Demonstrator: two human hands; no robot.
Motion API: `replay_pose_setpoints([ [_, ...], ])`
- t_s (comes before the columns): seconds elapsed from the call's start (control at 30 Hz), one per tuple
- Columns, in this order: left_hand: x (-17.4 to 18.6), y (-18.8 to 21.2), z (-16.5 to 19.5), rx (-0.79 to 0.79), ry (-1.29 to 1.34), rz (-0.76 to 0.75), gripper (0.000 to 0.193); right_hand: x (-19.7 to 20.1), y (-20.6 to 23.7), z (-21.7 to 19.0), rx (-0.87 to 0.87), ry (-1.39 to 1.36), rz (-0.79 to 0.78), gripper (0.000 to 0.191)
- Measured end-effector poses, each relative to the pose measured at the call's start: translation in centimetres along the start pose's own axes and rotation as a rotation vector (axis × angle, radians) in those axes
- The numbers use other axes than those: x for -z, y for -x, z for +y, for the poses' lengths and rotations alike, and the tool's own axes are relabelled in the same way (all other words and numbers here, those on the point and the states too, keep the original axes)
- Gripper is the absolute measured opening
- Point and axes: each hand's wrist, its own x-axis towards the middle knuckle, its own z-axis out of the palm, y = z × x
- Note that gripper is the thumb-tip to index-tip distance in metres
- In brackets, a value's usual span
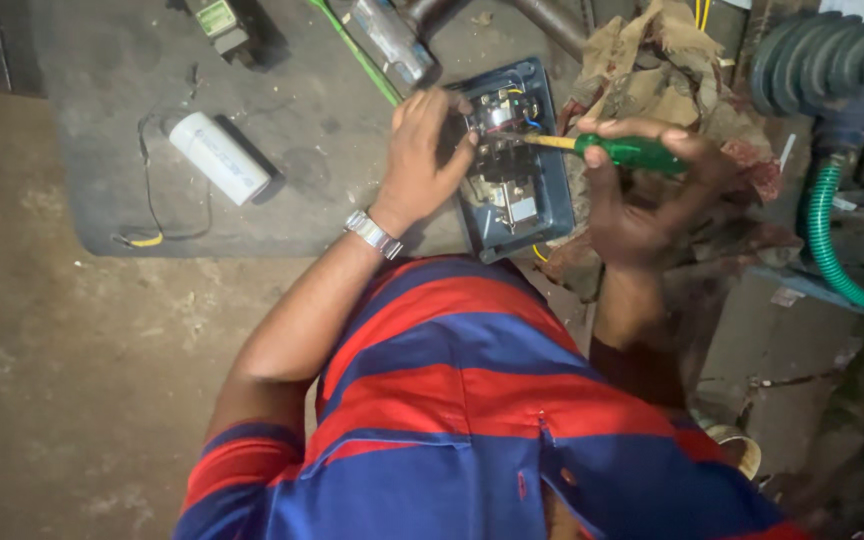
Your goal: The person uses a screwdriver to adjust terminals inside an open electrical component, then uses pliers to strip a blue wire and connects it to the component. The work is performed on a cluttered workbench with various tools and parts visible.
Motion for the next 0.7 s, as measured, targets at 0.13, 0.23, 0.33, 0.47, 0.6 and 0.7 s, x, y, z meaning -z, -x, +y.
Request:
replay_pose_setpoints([
  [0.13, 0.0, -0.2, 0.4, 0.047, 0.046, -0.015, 0.026, 0.6, 0.1, 0.5, 0.010, -0.081, -0.024, 0.055],
  [0.23, -0.1, -0.3, 0.5, 0.057, 0.039, -0.023, 0.027, 1.3, 0.4, 0.2, -0.030, -0.082, -0.053, 0.057],
  [0.33, -0.4, -0.3, 0.8, 0.075, 0.032, -0.022, 0.028, 2.0, 0.2, -0.2, -0.003, -0.063, -0.062, 0.058],
  [0.47, -0.3, -0.8, 1.1, 0.124, 0.102, -0.036, 0.030, 2.8, -0.5, -0.4, 0.013, -0.009, -0.109, 0.056],
  [0.6, 0.2, -1.5, 1.2, 0.142, 0.112, -0.090, 0.031, 2.9, -0.4, -0.2, 0.080, 0.031, -0.129, 0.058],
  [0.7, 0.4, -1.7, 1.4, 0.180, 0.096, -0.108, 0.030, 2.7, 0.3, 0.5, 0.083, -0.031, -0.080, 0.060],
])
